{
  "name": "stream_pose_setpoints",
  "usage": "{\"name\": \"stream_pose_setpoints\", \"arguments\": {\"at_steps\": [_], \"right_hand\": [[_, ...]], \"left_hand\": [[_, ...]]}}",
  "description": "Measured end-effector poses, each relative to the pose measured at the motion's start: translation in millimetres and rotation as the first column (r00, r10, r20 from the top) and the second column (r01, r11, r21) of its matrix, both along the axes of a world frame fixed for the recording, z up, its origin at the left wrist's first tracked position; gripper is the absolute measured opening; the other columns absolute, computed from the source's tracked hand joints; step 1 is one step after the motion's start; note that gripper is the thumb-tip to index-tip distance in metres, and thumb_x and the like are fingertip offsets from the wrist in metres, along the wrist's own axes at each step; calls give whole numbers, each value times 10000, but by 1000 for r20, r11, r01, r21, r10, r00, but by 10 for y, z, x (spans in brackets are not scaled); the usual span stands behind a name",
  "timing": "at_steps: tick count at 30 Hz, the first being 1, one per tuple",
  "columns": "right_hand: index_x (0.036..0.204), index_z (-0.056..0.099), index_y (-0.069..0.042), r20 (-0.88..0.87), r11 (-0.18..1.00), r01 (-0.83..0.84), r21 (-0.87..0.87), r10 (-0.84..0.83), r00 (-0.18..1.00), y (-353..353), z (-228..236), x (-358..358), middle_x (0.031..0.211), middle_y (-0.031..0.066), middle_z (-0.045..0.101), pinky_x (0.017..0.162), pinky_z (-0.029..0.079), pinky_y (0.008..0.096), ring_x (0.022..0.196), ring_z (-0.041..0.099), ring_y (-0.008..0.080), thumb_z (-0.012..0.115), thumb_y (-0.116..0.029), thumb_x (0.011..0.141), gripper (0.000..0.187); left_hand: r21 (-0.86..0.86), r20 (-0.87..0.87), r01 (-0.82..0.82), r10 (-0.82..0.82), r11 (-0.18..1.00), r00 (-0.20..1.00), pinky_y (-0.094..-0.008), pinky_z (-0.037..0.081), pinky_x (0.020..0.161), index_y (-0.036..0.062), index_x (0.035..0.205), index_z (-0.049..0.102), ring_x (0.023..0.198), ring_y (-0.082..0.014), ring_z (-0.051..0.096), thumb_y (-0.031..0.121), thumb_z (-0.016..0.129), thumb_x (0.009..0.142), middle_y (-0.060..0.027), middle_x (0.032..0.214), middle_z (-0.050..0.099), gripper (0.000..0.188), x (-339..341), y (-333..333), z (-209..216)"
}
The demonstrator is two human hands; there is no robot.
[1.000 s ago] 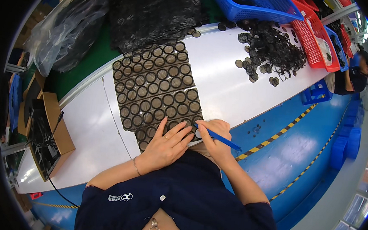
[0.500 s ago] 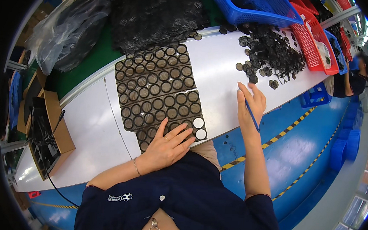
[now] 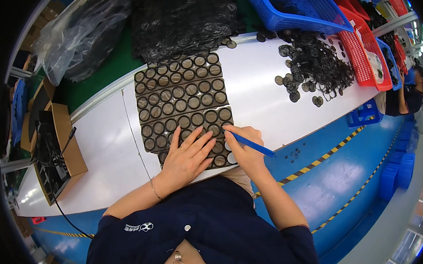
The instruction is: Placing small black circular seals into a plastic grid sheet using a manual tool.
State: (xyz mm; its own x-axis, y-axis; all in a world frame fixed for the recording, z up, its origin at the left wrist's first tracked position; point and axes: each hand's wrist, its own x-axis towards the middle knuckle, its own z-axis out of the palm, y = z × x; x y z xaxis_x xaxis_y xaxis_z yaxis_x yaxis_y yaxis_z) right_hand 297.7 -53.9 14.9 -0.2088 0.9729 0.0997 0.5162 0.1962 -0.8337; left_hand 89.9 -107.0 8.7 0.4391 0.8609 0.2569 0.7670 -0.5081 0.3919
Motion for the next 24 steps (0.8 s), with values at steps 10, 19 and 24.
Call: {"name": "stream_pose_setpoints", "arguments": {"at_steps": [10, 19, 24], "right_hand": [[1045, 758, -86, -6, 997, 68, -39, -69, 998, -25, -24, -25, 804, 43, 722, 834, 429, 359, 820, 633, 215, 697, -144, 900, 167], [1060, 739, -59, 322, 837, -68, 543, -132, 938, 203, 9, 49, 1068, 100, 698, 884, 443, 397, 985, 626, 281, 693, -74, 878, 189], [1145, 733, -47, 65, 917, 261, 300, -293, 954, 637, 75, 354, 1013, 109, 710, 843, 475, 339, 910, 632, 229, 671, -153, 950, 230]], "left_hand": [[-8, 17, -1, 1, 1000, 1000, -626, 228, 1160, 99, 1327, 615, 1402, -262, 431, 276, 714, 888, -60, 1430, 549, 484, 2, -2, 1], [-5, 19, 4, -4, 1000, 1000, -634, 235, 1151, 89, 1320, 620, 1400, -276, 432, 263, 709, 891, -65, 1429, 551, 472, 0, -3, 4], [-1, 16, -8, 8, 1000, 1000, -634, 238, 1148, 84, 1317, 620, 1399, -283, 431, 256, 704, 895, -67, 1427, 552, 463, -2, -15, 10]]}}
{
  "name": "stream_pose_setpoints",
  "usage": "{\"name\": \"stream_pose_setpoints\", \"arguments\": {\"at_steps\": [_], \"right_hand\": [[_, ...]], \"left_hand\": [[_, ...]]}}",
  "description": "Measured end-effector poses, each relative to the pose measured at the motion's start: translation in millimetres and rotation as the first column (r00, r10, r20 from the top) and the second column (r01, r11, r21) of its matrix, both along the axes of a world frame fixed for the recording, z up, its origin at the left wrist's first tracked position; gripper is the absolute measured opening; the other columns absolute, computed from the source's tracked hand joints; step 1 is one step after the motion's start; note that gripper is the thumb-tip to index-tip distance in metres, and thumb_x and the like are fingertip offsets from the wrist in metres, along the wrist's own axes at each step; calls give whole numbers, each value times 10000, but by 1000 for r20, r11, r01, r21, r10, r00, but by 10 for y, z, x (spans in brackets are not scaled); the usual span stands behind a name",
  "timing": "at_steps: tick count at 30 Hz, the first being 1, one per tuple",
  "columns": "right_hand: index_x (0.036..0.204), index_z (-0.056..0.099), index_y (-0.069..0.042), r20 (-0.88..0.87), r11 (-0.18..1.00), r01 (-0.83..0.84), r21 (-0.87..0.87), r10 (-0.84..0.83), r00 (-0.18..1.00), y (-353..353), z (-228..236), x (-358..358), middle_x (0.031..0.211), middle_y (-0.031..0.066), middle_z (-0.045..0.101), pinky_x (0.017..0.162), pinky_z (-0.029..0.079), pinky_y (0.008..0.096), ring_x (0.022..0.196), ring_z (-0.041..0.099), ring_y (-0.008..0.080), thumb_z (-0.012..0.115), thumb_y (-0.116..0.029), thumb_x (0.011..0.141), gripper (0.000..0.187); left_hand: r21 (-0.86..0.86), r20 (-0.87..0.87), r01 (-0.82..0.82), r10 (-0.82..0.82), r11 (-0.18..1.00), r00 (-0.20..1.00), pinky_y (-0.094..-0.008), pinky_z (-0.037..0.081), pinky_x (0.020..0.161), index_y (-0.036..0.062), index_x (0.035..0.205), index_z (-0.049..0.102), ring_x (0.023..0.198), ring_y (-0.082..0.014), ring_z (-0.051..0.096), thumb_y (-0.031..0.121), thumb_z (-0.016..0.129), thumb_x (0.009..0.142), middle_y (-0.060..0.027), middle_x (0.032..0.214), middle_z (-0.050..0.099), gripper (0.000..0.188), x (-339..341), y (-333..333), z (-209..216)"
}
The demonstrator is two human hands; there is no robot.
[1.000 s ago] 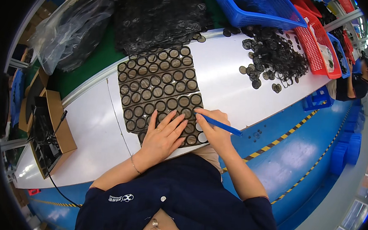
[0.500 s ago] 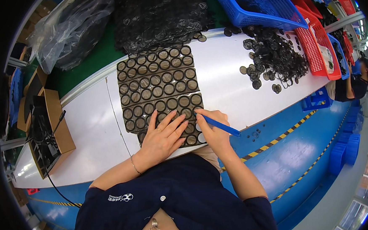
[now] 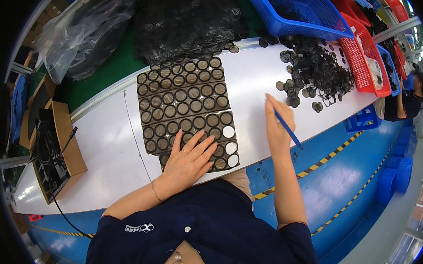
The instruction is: Placing small black circular seals into a plastic grid sheet using a manual tool.
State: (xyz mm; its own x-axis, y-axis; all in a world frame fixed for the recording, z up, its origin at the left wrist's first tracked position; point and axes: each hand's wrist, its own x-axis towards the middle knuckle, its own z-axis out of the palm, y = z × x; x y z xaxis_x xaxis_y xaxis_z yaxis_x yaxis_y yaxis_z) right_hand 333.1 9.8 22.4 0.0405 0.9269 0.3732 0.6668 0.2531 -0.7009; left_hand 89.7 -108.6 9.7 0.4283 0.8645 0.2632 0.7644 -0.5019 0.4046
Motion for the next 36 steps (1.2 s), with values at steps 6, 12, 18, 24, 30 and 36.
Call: {"name": "stream_pose_setpoints", "arguments": {"at_steps": [6, 12, 18, 24, 30, 36], "right_hand": [[1091, 745, -39, -335, 907, -273, -322, 161, 928, -339, -140, -478, 878, 96, 706, 714, 482, 309, 795, 622, 177, 680, -182, 942, 216], [1063, 748, -48, -247, 916, -239, -323, 162, 955, -345, -129, -504, 845, 97, 683, 699, 477, 324, 755, 605, 205, 688, -165, 925, 191], [1027, 743, -51, 203, 945, -295, 143, 264, 943, -303, -81, -588, 943, 112, 690, 783, 490, 361, 830, 605, 277, 709, -77, 876, 157], [1130, 727, -37, 333, 962, 91, 258, -177, 926, 391, -55, 39, 1044, 139, 691, 866, 470, 384, 973, 607, 288, 684, -55, 908, 227], [1129, 717, -24, -588, 835, -329, -441, 9, 809, 138, 6, -522, 864, 20, 692, 589, 470, 212, 711, 597, 67, 654, -215, 974, 254], [1101, 718, -16, -524, 807, -310, -504, 0, 852, 95, -107, -650, 837, 31, 693, 652, 499, 231, 719, 613, 84, 653, -193, 961, 234]], "left_hand": [[-15, 6, 13, -13, 1000, 1000, -629, 235, 1153, 89, 1317, 621, 1399, -277, 431, 258, 704, 897, -60, 1423, 556, 460, 3, 12, 3], [-15, 13, 4, -4, 1000, 1000, -626, 238, 1154, 94, 1314, 624, 1399, -271, 432, 256, 711, 893, -56, 1414, 560, 460, 9, 8, 2], [-22, 24, 7, -6, 1000, 1000, -628, 241, 1152, 89, 1316, 621, 1400, -274, 429, 255, 710, 893, -60, 1423, 553, 463, 11, 11, -5], [-76, 35, 26, -23, 997, 999, -629, 236, 1154, 85, 1377, 561, 1417, -283, 407, 277, 709, 894, -68, 1471, 507, 540, -32, 30, 62], [16, -105, -26, 28, 1000, 994, -625, 236, 1152, 78, 1436, 496, 1437, -281, 377, 324, 673, 921, -73, 1508, 468, 598, -143, 641, 181], [2, -134, -77, 76, 997, 988, -672, 219, 1135, 171, 1383, 591, 1438, -293, 368, 364, 631, 953, -40, 1495, 487, 473, -100, 792, -7]]}}
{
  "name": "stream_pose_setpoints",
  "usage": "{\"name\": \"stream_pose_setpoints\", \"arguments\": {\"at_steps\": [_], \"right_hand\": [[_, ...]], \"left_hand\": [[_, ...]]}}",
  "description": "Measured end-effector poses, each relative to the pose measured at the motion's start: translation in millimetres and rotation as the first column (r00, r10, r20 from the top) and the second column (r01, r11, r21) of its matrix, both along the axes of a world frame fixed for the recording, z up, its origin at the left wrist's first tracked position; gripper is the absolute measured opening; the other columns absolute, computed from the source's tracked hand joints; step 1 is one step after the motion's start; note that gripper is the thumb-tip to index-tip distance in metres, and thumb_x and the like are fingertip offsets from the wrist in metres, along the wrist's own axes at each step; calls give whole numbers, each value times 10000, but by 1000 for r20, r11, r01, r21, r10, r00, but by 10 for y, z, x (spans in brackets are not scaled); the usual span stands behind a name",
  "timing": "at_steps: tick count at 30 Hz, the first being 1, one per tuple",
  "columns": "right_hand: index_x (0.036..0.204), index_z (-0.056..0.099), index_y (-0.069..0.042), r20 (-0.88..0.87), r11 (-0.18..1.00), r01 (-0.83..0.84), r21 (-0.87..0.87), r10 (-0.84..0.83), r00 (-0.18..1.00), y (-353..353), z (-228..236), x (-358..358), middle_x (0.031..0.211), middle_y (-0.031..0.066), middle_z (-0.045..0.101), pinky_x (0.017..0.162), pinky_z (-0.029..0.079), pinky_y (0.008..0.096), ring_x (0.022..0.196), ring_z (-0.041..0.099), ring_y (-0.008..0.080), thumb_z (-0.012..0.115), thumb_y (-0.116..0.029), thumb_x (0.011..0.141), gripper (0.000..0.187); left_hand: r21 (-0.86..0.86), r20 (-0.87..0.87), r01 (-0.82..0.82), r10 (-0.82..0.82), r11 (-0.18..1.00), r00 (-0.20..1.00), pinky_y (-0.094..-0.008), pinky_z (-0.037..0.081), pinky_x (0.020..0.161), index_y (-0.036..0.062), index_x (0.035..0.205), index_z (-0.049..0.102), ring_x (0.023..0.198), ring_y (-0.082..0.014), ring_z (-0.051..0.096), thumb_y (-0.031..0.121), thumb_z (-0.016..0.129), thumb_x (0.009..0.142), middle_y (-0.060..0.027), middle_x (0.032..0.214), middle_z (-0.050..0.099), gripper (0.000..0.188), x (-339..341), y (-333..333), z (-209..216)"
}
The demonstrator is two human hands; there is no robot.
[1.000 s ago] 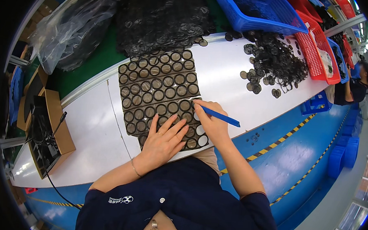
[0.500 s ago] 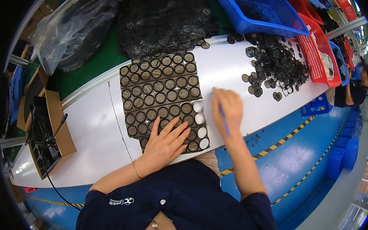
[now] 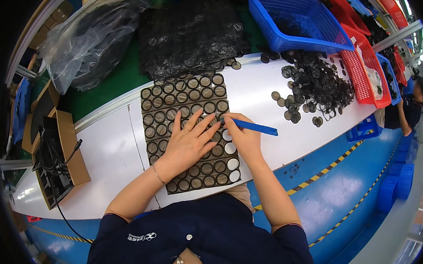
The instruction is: Placing small black circular seals into a plastic grid sheet using a manual tool.
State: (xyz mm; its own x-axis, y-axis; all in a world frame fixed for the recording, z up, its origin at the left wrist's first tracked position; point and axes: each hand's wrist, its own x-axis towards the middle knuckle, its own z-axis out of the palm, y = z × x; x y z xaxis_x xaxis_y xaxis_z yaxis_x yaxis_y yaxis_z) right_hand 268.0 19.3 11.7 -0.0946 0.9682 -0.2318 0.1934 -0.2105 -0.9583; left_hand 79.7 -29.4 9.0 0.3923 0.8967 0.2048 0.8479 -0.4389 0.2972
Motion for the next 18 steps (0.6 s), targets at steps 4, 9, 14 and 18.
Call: {"name": "stream_pose_setpoints", "arguments": {"at_steps": [4, 9, 14, 18], "right_hand": [[1095, 719, -12, 15, 1000, -19, -9, 20, 1000, 4, 13, 0, 839, 37, 695, 652, 501, 234, 722, 619, 89, 654, -187, 958, 231], [1088, 719, -9, 41, 999, -22, -26, 23, 999, -2, 38, -12, 848, 51, 696, 647, 500, 243, 728, 630, 108, 662, -169, 946, 221], [1039, 720, -30, 470, 770, -254, 586, -67, 880, -27, -17, -81, 928, 93, 699, 725, 499, 332, 835, 659, 226, 708, -117, 882, 180], [1016, 716, -56, 574, 554, -355, 753, -289, 766, 209, -48, 78, 1047, 118, 692, 823, 471, 430, 993, 635, 289, 712, -69, 844, 172]], "left_hand": [[3, 18, 9, -9, 1000, 1000, -675, 217, 1134, 176, 1384, 590, 1435, -299, 370, 363, 635, 950, -44, 1494, 487, 474, 0, 2, 3], [4, 26, 12, -12, 1000, 1000, -679, 213, 1132, 180, 1381, 592, 1435, -303, 368, 359, 637, 948, -47, 1495, 484, 471, -4, -3, 0], [7, 44, 18, -18, 1000, 999, -686, 214, 1125, 177, 1375, 595, 1434, -305, 367, 353, 643, 945, -50, 1494, 484, 467, -7, 1, -25], [6, 51, 12, -13, 1000, 999, -685, 210, 1125, 175, 1372, 595, 1437, -304, 362, 346, 644, 947, -49, 1494, 485, 461, -15, -5, -9]]}}
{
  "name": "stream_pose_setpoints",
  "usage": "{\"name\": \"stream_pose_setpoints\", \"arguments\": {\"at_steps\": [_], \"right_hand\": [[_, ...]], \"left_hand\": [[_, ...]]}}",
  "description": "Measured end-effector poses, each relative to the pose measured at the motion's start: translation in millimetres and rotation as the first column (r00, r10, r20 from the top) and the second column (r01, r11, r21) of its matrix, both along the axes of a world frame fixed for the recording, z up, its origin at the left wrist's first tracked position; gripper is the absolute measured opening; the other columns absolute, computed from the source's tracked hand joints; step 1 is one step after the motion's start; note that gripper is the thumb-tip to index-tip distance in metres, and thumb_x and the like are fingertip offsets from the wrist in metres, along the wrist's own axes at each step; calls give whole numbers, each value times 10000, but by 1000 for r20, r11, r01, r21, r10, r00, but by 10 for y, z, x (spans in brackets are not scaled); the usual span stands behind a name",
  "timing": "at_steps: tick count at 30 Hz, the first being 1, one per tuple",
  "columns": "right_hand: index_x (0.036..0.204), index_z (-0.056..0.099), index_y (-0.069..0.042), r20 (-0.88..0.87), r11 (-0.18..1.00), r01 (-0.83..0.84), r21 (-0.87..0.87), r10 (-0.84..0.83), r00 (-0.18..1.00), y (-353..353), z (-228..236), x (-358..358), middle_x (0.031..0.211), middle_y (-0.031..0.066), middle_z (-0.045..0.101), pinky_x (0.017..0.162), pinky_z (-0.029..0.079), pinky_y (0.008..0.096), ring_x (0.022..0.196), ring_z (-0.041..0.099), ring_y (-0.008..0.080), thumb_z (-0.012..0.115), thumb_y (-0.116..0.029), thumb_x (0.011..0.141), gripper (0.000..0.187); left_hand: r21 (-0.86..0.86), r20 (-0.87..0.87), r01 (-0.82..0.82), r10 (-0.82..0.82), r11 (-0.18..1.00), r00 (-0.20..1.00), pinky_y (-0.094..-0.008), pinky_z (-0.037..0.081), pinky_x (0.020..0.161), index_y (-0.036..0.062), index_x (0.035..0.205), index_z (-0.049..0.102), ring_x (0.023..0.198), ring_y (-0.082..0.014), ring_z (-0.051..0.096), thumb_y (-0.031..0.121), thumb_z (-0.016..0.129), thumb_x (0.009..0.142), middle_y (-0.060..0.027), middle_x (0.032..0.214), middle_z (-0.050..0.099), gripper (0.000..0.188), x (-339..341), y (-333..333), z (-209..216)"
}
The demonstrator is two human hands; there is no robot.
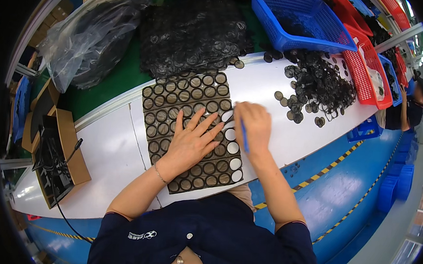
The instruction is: Placing small black circular seals into a plastic grid sheet using a manual tool.
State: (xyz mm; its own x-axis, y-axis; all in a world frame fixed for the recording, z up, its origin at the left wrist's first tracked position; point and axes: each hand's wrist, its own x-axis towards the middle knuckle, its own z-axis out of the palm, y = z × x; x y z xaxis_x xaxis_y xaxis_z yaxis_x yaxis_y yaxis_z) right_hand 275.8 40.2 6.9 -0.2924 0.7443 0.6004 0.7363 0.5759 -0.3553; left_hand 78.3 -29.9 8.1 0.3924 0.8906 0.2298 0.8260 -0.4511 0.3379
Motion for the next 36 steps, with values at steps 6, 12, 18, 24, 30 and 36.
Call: {"name": "stream_pose_setpoints", "arguments": {"at_steps": [6, 12, 18, 24, 30, 36], "right_hand": [[1145, 726, -46, -518, 737, -83, -671, -385, 764, 217, 151, 171, 931, 57, 703, 643, 476, 247, 790, 617, 113, 677, -217, 960, 257], [1096, 733, 0, -537, 579, -276, -768, -346, 769, 97, 40, -193, 833, 31, 702, 604, 462, 216, 708, 603, 73, 688, -199, 940, 258], [1083, 732, 7, -506, 581, -240, -778, -353, 787, 81, 59, -229, 810, 24, 692, 634, 473, 227, 708, 601, 80, 692, -191, 934, 251], [1061, 733, 2, -476, 596, -209, -775, -335, 813, 84, 18, -221, 883, 53, 704, 674, 487, 252, 775, 626, 119, 694, -174, 926, 225], [1020, 737, -38, 77, 999, -34, 0, 33, 996, 52, 16, -313, 1036, 133, 661, 816, 493, 404, 959, 602, 308, 715, -79, 848, 178], [1118, 728, -25, -257, 947, 205, -249, -269, 928, 651, 2, 336, 897, 87, 697, 695, 495, 305, 798, 631, 177, 712, -170, 919, 246]], "left_hand": [[49, 34, -83, 81, 995, 996, -674, 204, 1134, 180, 1390, 576, 1446, -282, 356, 349, 627, 958, -35, 1496, 488, 467, -28, 144, -18], [34, 1, -99, 99, 994, 995, -682, 195, 1134, 190, 1395, 576, 1449, -275, 351, 364, 615, 964, -19, 1502, 480, 466, -43, 168, -55], [36, 13, -100, 100, 994, 995, -685, 192, 1133, 197, 1377, 598, 1453, -277, 343, 360, 622, 960, -22, 1497, 482, 449, -42, 164, -56], [27, 15, -97, 97, 995, 995, -688, 190, 1131, 207, 1377, 600, 1457, -277, 335, 358, 616, 963, -24, 1502, 477, 441, -40, 166, -55], [21, -26, -101, 101, 995, 995, -687, 190, 1132, 204, 1386, 586, 1455, -283, 333, 357, 611, 966, -23, 1506, 470, 447, -50, 165, -62], [53, 60, -123, 119, 991, 991, -687, 190, 1133, 199, 1417, 549, 1451, -293, 336, 341, 638, 951, -59, 1507, 459, 495, -39, 195, -37]]}}
